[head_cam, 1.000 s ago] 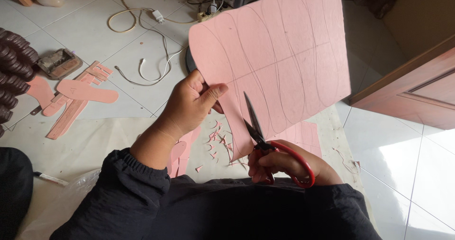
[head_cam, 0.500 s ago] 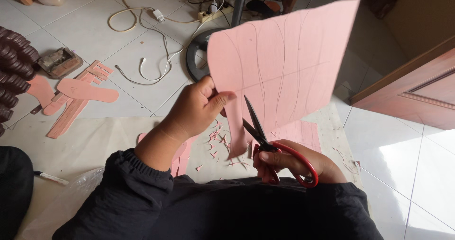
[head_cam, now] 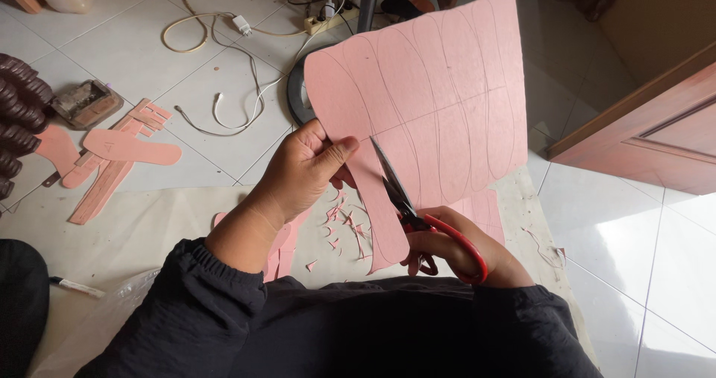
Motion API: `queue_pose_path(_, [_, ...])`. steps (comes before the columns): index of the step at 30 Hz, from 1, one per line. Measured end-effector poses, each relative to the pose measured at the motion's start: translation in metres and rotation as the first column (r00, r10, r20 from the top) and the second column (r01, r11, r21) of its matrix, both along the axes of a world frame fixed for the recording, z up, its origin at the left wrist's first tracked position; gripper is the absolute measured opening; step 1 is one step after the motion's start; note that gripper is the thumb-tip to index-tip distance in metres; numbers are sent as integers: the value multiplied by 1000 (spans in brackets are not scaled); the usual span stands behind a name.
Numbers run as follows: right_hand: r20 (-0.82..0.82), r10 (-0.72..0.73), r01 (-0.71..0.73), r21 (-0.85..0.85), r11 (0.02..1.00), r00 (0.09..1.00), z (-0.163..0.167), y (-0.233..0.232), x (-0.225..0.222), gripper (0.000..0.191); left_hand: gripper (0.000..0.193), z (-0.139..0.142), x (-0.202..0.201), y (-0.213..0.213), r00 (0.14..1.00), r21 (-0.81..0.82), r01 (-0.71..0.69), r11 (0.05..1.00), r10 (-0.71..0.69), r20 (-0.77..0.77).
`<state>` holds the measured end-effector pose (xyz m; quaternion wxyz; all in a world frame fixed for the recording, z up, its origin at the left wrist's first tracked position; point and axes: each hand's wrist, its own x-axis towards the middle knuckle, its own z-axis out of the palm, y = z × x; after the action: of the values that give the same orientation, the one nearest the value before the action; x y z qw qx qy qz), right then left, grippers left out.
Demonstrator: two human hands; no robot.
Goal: The person sits on the floor and uses red-handled scissors to cut a large sheet of pink foam along pre-drawn curved lines. They repeatedly trim the edges of the foam pieces to refine the shape, placing finished pieces aside on the floor.
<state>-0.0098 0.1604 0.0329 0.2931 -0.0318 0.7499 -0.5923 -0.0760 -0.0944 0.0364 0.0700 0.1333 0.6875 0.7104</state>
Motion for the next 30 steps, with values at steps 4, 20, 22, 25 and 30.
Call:
queue_pose_path(4, [-73, -6, 7, 13, 1000, 997, -10, 2, 0, 28, 29, 4, 4, 0, 999, 47, -20, 999, 22, -33])
queue_pose_path(20, [-344, -56, 20, -108, 994, 937, -32, 1, 0, 38, 29, 24, 23, 19, 993, 68, 113, 991, -114, 11])
queue_pose_path(22, [-335, -64, 11, -158, 987, 940, -24, 1, 1, 37, 29, 28, 24, 23, 991, 105, 134, 985, -135, 9])
queue_pose_path(25, [-313, -75, 15, -188, 982, 947, -12, 11, 6, 41, 29, 34, 24, 37, 991, 68, 129, 989, -130, 9])
queue_pose_path(30, [-385, -5, -26, -75, 997, 923, 5, 32, 10, 43, 30, 44, 30, 54, 992, 2, 122, 993, -122, 29])
